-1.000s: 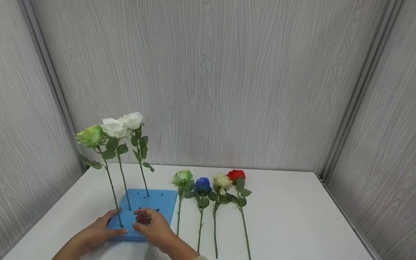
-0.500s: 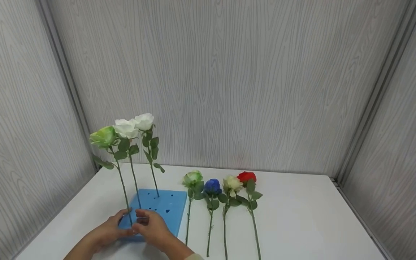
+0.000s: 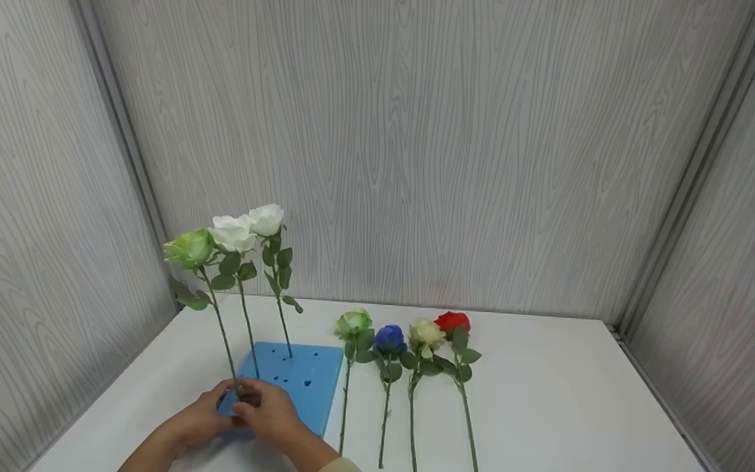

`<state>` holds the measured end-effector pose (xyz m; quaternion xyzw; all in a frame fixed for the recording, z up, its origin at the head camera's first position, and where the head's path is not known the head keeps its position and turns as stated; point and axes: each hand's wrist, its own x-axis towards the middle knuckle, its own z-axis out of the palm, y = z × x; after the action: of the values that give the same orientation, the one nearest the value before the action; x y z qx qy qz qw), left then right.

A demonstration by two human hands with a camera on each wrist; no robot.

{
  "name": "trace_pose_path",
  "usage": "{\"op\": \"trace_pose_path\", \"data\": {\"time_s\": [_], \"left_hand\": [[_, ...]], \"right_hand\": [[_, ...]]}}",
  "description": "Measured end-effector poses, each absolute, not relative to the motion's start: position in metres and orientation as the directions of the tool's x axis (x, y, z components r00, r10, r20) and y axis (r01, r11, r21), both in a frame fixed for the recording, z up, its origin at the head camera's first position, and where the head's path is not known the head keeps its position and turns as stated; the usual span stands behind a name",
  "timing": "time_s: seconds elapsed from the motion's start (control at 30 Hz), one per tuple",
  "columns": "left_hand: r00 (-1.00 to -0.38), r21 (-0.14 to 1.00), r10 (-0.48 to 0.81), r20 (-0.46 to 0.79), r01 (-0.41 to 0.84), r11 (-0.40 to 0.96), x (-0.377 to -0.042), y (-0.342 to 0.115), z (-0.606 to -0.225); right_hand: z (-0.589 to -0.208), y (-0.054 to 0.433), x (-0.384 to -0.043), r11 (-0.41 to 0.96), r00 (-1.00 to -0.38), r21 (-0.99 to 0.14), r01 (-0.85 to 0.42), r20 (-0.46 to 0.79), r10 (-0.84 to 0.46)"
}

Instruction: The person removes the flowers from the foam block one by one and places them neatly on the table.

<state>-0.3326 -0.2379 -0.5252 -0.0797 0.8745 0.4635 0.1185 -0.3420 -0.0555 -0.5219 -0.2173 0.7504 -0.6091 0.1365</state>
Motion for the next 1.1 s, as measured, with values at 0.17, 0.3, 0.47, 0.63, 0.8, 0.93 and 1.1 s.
{"op": "trace_pose_path", "data": {"time_s": [0.17, 0.3, 0.47, 0.63, 0.8, 0.93, 1.1], "left_hand": [[-0.961, 0.779, -0.037, -0.275, -0.245, 0.578, -0.332, -0.237, -0.523], [-0.966, 0.770, -0.013, -0.257, -0.213, 0.602, -0.330, -0.237, -0.522], [-0.966, 0.768, -0.008, -0.258, -0.210, 0.604, -0.331, -0.240, -0.526], [-0.969, 0.765, -0.007, -0.246, -0.198, 0.612, -0.331, -0.240, -0.526], [-0.973, 0.763, -0.004, -0.231, -0.184, 0.619, -0.331, -0.239, -0.524], [-0.971, 0.757, -0.015, -0.241, -0.197, 0.623, -0.333, -0.239, -0.526], [-0.964, 0.764, -0.018, -0.266, -0.222, 0.606, -0.334, -0.237, -0.525]], "right_hand": [[-0.521, -0.060, -0.340, 0.143, -0.901, -0.981, -0.127, 0.054, -0.431], [-0.522, -0.062, -0.338, 0.121, -0.917, -0.987, -0.107, 0.051, -0.395], [-0.525, -0.061, -0.337, 0.110, -0.914, -0.987, -0.121, 0.067, -0.400], [-0.526, -0.058, -0.338, 0.064, -0.909, -0.990, -0.123, 0.087, -0.407], [-0.527, -0.058, -0.338, 0.063, -0.914, -0.987, -0.145, 0.109, -0.391], [-0.528, -0.057, -0.339, 0.072, -0.910, -0.984, -0.163, 0.122, -0.397], [-0.532, -0.054, -0.341, 0.039, -0.903, -0.987, -0.154, 0.125, -0.411]]}}
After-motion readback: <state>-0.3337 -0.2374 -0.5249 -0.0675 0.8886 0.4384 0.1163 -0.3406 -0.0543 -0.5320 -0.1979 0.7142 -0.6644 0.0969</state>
